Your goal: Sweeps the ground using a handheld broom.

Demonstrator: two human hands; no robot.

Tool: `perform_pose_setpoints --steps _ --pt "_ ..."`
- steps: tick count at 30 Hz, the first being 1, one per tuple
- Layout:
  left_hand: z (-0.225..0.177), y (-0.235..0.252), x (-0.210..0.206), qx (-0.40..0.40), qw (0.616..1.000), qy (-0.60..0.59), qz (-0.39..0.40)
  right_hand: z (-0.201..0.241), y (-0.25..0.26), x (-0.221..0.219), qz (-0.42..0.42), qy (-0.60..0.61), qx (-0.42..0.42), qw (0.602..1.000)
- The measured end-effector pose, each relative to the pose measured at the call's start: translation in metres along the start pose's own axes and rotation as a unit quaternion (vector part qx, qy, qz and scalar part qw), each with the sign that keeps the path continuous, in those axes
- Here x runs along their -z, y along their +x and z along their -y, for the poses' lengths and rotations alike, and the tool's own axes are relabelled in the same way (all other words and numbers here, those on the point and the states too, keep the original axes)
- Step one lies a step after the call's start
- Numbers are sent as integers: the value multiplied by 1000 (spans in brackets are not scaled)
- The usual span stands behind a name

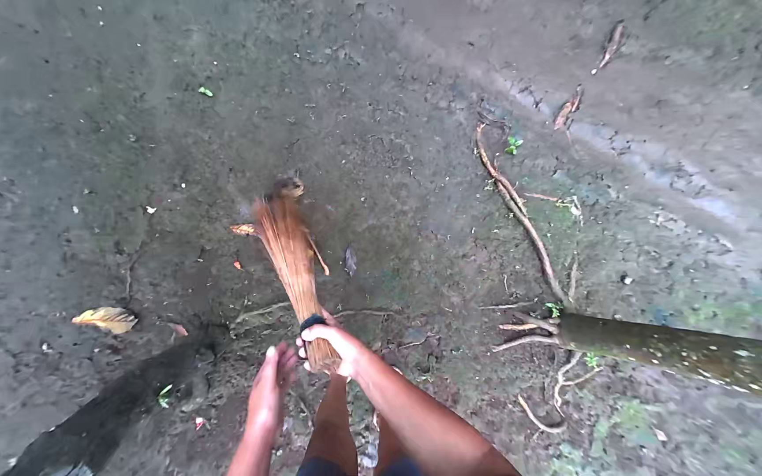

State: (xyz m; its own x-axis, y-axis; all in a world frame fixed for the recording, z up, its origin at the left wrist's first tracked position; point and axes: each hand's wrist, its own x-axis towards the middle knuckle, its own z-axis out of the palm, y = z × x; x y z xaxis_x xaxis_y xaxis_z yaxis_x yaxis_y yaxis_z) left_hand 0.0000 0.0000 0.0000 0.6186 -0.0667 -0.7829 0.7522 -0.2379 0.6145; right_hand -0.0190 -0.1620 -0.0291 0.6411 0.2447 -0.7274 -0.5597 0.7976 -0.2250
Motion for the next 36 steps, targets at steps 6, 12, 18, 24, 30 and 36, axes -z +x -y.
perform_pose_setpoints --steps 6,12,18,24,30,36 --pt "-30 -57 -41 168 966 -63 187 -23 -98 -13 -66 -127 29 989" --pt "19 -52 -54 363 889 -59 272 -101 -117 5 -333 -91 43 937" --pt "-30 26 22 265 953 -129 65 -64 16 -62 -151 -164 -36 974" --pt "-43 22 41 180 977 -102 44 -57 24 -81 -94 -161 -13 982" --pt "-16 -44 23 317 919 -128 197 -93 -72 -69 -263 -184 23 947" --pt "-38 2 88 326 930 -167 32 -89 12 -122 -149 -185 -151 960"
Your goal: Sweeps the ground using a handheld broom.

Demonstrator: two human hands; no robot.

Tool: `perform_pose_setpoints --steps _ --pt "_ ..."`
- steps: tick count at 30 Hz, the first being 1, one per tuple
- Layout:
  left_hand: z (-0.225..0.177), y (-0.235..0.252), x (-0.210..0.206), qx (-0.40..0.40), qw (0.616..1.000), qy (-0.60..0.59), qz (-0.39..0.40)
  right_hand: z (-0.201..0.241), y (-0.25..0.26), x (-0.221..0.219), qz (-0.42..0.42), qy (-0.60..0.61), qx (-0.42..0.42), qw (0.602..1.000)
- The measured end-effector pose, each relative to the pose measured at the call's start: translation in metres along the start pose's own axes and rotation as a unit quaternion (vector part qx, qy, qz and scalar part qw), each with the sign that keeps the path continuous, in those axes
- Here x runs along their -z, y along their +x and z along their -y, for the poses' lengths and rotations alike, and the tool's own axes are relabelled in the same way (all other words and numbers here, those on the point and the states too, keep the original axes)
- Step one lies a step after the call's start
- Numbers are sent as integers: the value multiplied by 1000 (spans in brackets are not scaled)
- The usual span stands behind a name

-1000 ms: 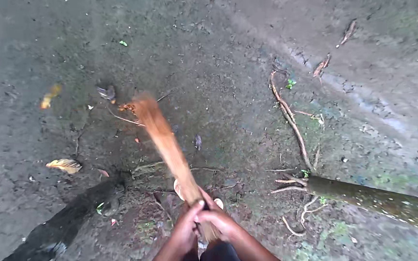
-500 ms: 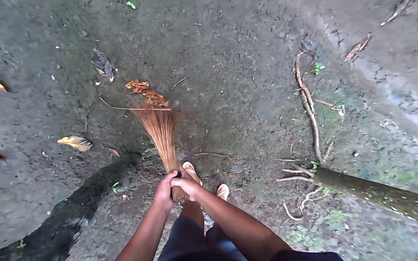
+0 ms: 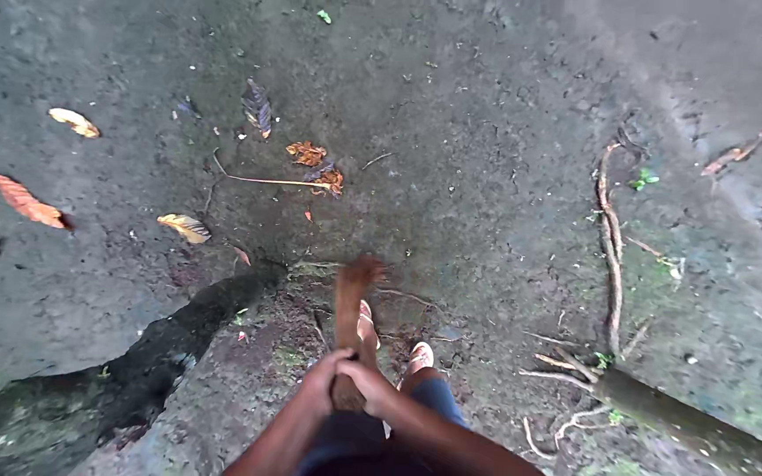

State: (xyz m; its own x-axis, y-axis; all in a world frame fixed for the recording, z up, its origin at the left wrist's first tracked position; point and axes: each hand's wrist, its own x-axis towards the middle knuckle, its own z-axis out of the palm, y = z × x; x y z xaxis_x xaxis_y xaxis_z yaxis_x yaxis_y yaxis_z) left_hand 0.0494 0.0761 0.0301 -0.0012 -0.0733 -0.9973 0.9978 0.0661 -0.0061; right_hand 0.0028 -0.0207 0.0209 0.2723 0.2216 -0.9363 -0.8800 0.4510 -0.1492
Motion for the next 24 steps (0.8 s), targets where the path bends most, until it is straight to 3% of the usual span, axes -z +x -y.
perform_pose_setpoints --steps 3,7,10,12,15,20,24 --pt "-45 -5 12 -99 993 -56 -46 39 34 -33 78 -25 69 994" --pt "-29 -12 -2 -187 981 -54 -20 62 15 -13 116 -121 104 980" --pt "-17 -27 -36 -164 984 -66 22 87 -10 24 133 -179 70 972" --pt "-25 -25 -66 -118 988 -77 55 115 -12 53 127 -178 1 976" --pt "-80 3 -113 -27 988 -114 101 187 7 76 120 -169 -64 976" --pt "-209 18 -163 -76 971 -169 149 329 35 57 115 -274 53 953" --pt "-206 11 -181 -152 963 -184 126 343 28 63 116 -331 102 931"
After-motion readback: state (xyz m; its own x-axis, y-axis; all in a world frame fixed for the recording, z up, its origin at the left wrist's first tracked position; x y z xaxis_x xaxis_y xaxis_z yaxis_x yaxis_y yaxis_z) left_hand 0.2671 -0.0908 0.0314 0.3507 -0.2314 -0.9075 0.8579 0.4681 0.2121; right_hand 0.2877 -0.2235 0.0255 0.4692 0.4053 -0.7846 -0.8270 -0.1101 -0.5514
